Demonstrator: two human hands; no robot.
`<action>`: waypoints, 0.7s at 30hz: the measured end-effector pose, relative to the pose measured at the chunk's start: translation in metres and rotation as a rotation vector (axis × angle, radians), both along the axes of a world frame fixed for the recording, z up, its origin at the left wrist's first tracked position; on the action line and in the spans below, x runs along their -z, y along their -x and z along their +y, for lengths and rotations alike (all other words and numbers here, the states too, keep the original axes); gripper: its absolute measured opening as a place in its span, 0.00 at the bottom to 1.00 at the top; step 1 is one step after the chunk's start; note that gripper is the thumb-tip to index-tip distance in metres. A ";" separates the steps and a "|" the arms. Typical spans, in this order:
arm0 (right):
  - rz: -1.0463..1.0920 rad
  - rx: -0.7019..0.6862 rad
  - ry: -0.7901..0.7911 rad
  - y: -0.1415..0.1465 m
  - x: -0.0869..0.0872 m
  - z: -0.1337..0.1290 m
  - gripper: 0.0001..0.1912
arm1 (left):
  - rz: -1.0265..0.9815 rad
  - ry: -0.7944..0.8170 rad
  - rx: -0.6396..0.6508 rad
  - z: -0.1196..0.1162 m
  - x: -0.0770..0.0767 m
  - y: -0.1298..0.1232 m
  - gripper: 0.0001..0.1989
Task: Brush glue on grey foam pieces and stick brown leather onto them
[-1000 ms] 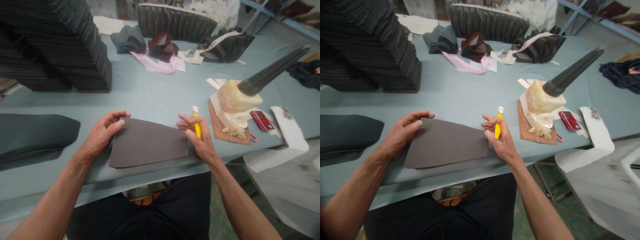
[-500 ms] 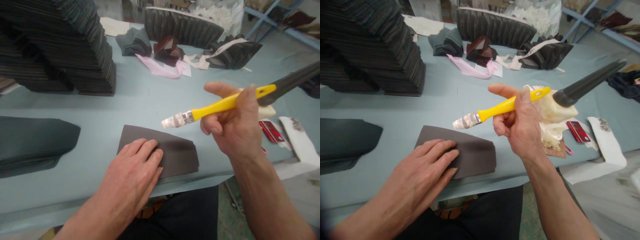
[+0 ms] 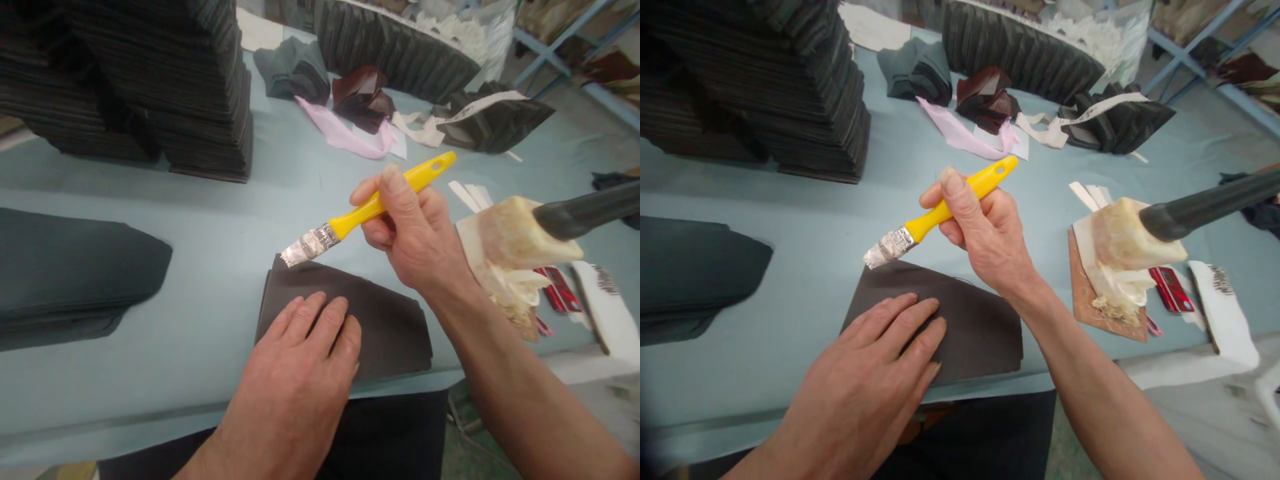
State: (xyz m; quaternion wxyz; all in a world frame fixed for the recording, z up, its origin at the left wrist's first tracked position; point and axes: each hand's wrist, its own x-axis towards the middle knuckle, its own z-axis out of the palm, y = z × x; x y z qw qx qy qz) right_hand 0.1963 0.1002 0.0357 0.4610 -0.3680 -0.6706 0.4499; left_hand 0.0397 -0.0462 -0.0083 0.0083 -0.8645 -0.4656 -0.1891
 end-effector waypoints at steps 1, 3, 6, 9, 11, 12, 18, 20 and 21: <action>-0.014 -0.006 0.001 0.002 0.000 0.001 0.29 | -0.011 -0.009 -0.009 -0.001 0.001 0.000 0.16; -0.033 -0.014 0.001 0.005 0.001 0.003 0.29 | -0.032 -0.027 -0.021 -0.001 0.003 -0.002 0.17; -0.062 -0.023 -0.011 0.010 0.002 0.008 0.30 | -0.048 -0.034 -0.034 0.001 0.002 -0.002 0.17; -0.088 -0.043 -0.020 0.015 0.001 0.011 0.33 | -0.038 -0.033 -0.031 0.002 0.000 -0.002 0.17; -0.069 -0.055 -0.021 0.019 0.000 0.013 0.35 | -0.035 -0.035 -0.024 0.002 -0.001 -0.002 0.17; -0.057 -0.058 -0.018 0.020 -0.001 0.015 0.35 | -0.036 -0.034 -0.028 0.002 -0.001 -0.001 0.18; -0.088 -0.072 0.008 0.023 -0.007 0.025 0.37 | -0.034 -0.021 -0.025 0.000 -0.001 -0.001 0.18; -0.094 -0.105 0.015 0.023 -0.009 0.029 0.37 | -0.028 0.003 -0.012 0.000 0.000 0.000 0.18; -0.105 -0.126 0.019 0.024 -0.010 0.031 0.37 | -0.030 0.008 -0.009 0.000 0.000 0.001 0.18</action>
